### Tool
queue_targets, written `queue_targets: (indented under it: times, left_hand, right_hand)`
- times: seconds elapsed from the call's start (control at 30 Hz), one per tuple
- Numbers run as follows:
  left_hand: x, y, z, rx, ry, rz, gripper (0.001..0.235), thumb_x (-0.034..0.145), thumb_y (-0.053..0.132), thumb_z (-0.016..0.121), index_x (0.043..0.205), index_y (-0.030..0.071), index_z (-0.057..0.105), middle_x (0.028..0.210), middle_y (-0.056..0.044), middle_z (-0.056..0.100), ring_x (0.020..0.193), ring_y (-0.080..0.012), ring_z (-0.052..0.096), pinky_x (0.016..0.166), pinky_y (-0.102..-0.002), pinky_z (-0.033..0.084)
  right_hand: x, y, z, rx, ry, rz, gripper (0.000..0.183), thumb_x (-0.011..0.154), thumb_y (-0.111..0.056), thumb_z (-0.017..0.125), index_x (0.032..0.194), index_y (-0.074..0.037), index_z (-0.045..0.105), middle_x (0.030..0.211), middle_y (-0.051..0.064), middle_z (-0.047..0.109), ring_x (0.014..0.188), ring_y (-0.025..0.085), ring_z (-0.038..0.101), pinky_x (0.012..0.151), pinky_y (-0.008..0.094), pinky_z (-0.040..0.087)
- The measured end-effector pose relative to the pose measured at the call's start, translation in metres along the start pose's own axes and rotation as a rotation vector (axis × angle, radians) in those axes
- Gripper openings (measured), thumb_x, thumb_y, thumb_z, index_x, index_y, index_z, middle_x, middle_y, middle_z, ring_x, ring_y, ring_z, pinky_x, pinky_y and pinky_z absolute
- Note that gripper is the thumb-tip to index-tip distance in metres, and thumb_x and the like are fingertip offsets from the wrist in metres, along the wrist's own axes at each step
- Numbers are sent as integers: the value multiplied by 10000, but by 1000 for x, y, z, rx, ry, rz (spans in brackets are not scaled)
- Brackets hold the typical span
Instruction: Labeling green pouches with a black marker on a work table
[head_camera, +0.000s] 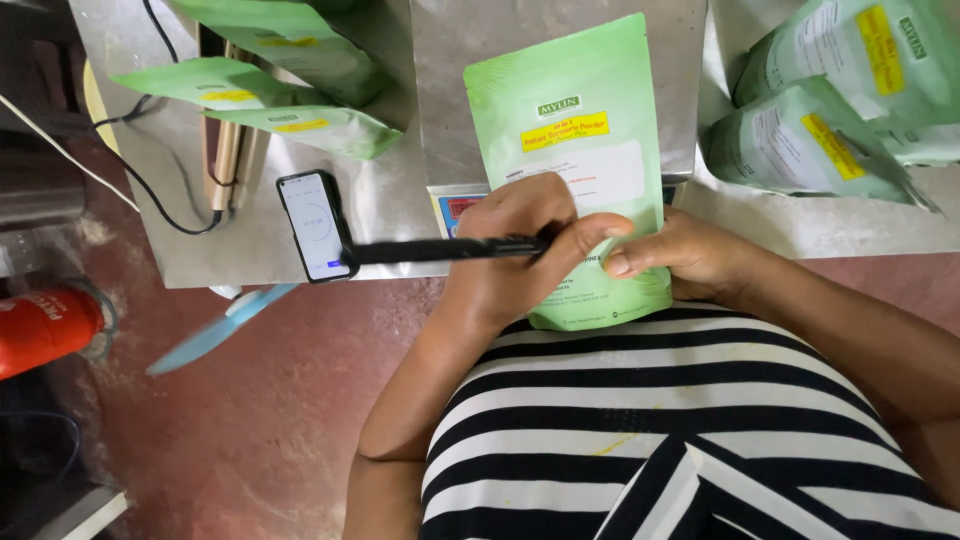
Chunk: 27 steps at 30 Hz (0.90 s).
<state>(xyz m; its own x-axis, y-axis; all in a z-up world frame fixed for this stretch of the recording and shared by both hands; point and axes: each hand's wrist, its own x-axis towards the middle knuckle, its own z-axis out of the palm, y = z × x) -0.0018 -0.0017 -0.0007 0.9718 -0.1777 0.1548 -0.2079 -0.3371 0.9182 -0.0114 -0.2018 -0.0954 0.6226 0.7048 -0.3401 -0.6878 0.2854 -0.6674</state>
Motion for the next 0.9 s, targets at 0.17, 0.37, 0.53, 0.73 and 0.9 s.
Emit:
queue_targets:
  times: [0.17, 0.37, 0.53, 0.73, 0.9]
  left_hand:
    - [-5, -16, -14, -336, 16, -41, 337, 885, 202, 807, 692, 125, 542, 577, -4, 445, 539, -131, 389, 521, -278, 393]
    - [-26, -27, -38, -512, 208, -167, 296, 889, -4, 721, 648, 65, 564, 572, -93, 545, 506, -181, 490, 533, -310, 466]
    - [-24, -36, -35, -672, 90, -100, 371, 994, 296, 642, 755, 149, 399, 577, -33, 386, 524, -138, 346, 464, -283, 309]
    - [-19, -47, -21, -745, 65, -131, 322, 1023, 223, 592, 772, 132, 413, 584, -34, 348, 516, -135, 292, 452, -276, 268]
    - [-9, -32, -9, -641, 78, -84, 299, 1021, 194, 582, 769, 130, 434, 583, -63, 480, 520, -134, 424, 471, -258, 327]
  right_hand:
    - [-3, -31, 27, -56, 22, -14, 358, 736, -68, 772, 1084, 1, 727, 930, 143, 766, 860, 277, 744, 849, 550, 581]
    - [-52, -46, -18, -221, 187, -206, 442, 697, -74, 851, 1111, -5, 711, 1002, 144, 767, 875, 291, 740, 864, 534, 583]
    - [-175, -53, -100, -418, 607, -461, 462, 769, -36, 848, 1189, -9, 659, 1121, 158, 707, 990, 305, 692, 926, 528, 569]
    - [-302, -63, -200, -615, 975, -725, 495, 855, 10, 844, 1283, -12, 596, 1264, 176, 634, 1127, 323, 634, 1000, 520, 552]
    - [-328, -61, -250, -765, 1275, -907, 531, 927, 49, 842, 1361, -13, 543, 1383, 193, 574, 1242, 339, 586, 1062, 515, 538]
